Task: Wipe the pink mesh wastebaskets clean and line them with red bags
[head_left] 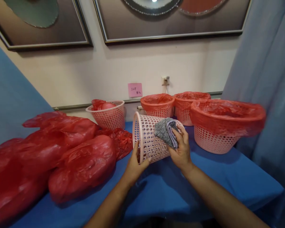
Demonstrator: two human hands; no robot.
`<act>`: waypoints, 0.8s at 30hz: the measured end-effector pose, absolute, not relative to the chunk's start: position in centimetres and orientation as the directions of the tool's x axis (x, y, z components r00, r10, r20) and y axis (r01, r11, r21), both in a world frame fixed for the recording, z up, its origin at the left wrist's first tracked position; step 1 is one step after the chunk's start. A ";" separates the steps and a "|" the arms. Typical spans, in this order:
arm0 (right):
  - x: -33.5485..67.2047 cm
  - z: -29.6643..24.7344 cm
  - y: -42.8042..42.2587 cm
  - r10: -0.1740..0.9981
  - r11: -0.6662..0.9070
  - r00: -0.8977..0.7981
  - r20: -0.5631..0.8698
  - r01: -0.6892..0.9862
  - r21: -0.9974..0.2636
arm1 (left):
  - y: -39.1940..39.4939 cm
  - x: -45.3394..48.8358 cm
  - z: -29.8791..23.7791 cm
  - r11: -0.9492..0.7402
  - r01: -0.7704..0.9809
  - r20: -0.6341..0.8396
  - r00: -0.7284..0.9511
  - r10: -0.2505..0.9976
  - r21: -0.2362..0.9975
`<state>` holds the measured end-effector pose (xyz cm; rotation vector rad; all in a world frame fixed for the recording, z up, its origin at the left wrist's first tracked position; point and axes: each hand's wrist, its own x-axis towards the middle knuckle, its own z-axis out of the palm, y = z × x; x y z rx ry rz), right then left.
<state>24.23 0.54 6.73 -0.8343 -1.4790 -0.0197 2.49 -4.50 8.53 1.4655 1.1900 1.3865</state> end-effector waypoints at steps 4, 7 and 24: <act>23.0 4.4 1.4 0.377 0.818 0.030 0.926 0.458 -0.348 | -2.1 4.0 13.4 -0.252 0.039 0.255 -0.073 0.964 0.967; 22.9 1.9 1.4 0.313 0.855 -0.039 0.949 0.446 -0.264 | -1.4 3.9 13.0 -0.209 0.040 0.213 -0.114 0.971 0.977; 22.8 2.9 0.0 0.436 0.706 0.040 0.899 0.605 -0.369 | -1.7 2.4 2.1 -0.456 0.306 0.421 0.174 0.890 0.836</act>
